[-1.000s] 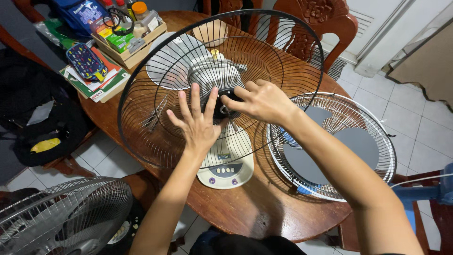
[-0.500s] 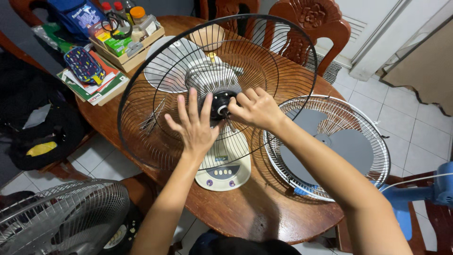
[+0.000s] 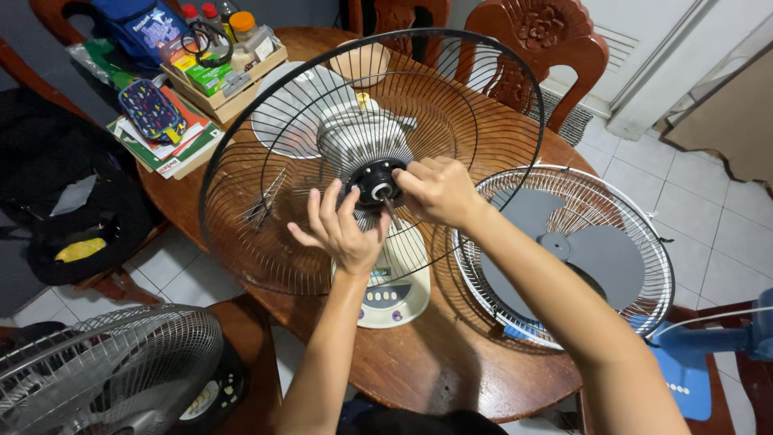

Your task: The person assembles two table fans on a wooden dining table. They use a screwdriver to tighten screws on the fan cages, attach the fan blades to the motor shafts, and secure the front and rear cages. The person handles both a white fan and a blue fan, completing the assembly of each unit.

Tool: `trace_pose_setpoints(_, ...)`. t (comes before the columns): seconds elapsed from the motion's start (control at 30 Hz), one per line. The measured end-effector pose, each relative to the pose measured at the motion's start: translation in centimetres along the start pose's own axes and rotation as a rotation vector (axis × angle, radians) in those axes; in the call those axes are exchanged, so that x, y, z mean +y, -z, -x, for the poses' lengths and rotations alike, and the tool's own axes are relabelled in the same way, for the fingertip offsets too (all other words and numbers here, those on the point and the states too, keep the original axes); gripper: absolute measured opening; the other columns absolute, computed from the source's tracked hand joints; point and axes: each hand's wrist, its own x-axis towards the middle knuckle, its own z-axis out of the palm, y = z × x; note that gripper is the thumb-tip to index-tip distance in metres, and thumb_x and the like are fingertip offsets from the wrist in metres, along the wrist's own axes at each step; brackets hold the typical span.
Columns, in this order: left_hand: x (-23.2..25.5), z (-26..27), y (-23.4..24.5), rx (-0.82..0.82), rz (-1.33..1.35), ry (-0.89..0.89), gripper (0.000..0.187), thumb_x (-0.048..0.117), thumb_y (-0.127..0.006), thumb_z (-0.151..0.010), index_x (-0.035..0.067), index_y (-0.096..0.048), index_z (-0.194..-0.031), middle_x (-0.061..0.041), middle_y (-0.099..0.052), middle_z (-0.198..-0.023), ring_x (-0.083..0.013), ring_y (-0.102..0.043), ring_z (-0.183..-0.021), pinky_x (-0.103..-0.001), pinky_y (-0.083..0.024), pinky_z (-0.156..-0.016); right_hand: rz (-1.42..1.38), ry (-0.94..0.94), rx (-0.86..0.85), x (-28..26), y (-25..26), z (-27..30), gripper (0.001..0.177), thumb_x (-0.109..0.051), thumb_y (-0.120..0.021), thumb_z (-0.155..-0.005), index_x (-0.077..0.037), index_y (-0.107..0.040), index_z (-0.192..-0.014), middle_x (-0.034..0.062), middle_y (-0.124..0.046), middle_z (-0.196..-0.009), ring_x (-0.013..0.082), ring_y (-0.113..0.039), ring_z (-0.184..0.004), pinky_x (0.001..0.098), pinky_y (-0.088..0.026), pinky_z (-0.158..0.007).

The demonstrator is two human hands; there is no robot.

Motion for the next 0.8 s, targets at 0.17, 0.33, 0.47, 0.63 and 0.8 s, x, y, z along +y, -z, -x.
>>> trace_pose_setpoints(0.17,-0.1,0.1,-0.2,-0.009,0.015,-0.073,0.044,0.053,-0.06,-0.1,0.012,-0.074,-0.107,-0.004,-0.068,-0.131,-0.0299,-0.045,-0.142,-0.06,0.005,-0.124,-0.09,-0.068,0.085,-0.5,-1.0,0.7,0.028,-0.009,-0.074,-0.07,-0.007,-0.062,-0.095,0.0048,-0.055,-0.073,0.0244,-0.06,-0.062,0.0394,-0.047,-0.055)
trace_pose_setpoints(0.33,-1.8,-2.0,0.7,-0.118,0.055,-0.293,0.034,0.041,-0.07,-0.094,0.011,-0.075,-0.111,-0.004,-0.065,-0.138,-0.0299,-0.04,-0.146,-0.058,0.006,-0.125,-0.186,-0.198,0.162,-1.4,-2.0,2.1,0.025,-0.005,-0.075,-0.074,-0.006,-0.063,-0.096,0.0062,-0.056,-0.07,0.0252,-0.06,-0.06,0.0395,-0.046,-0.053)
trace_pose_setpoints(0.47,-2.7,-5.0,1.8,-0.262,0.034,-0.517,0.03,0.028,-0.073,-0.089,0.01,-0.074,-0.113,-0.001,-0.058,-0.149,-0.0284,-0.033,-0.151,-0.059,0.012,-0.124,-0.297,-0.383,0.237,-3.0,-3.6,3.3,0.022,-0.005,-0.074,-0.077,-0.006,-0.063,-0.095,0.0078,-0.058,-0.067,0.0261,-0.062,-0.058,0.0387,-0.048,-0.052)
trace_pose_setpoints(0.63,-2.2,-9.3,3.2,-0.437,-0.013,-0.78,0.02,0.019,-0.069,-0.092,0.01,-0.072,-0.11,0.001,-0.048,-0.159,-0.0247,-0.029,-0.155,-0.06,0.009,-0.126,-0.374,-0.595,0.356,-5.4,-5.9,4.0,0.02,-0.005,-0.073,-0.081,-0.004,-0.063,-0.097,0.0087,-0.059,-0.065,0.0231,-0.062,-0.053,0.0347,-0.049,-0.051)
trace_pose_setpoints(0.8,-1.1,-12.6,3.7,-0.589,-0.012,-0.957,0.01,0.015,-0.064,-0.092,0.012,-0.069,-0.099,0.0,-0.046,-0.161,-0.0227,-0.027,-0.157,-0.062,0.007,-0.123,-0.455,-0.737,0.333,-6.8,-6.8,4.4,0.022,-0.005,-0.077,-0.085,-0.004,-0.061,-0.099,0.0065,-0.056,-0.059,0.0202,-0.059,-0.048,0.0332,-0.046,-0.049)
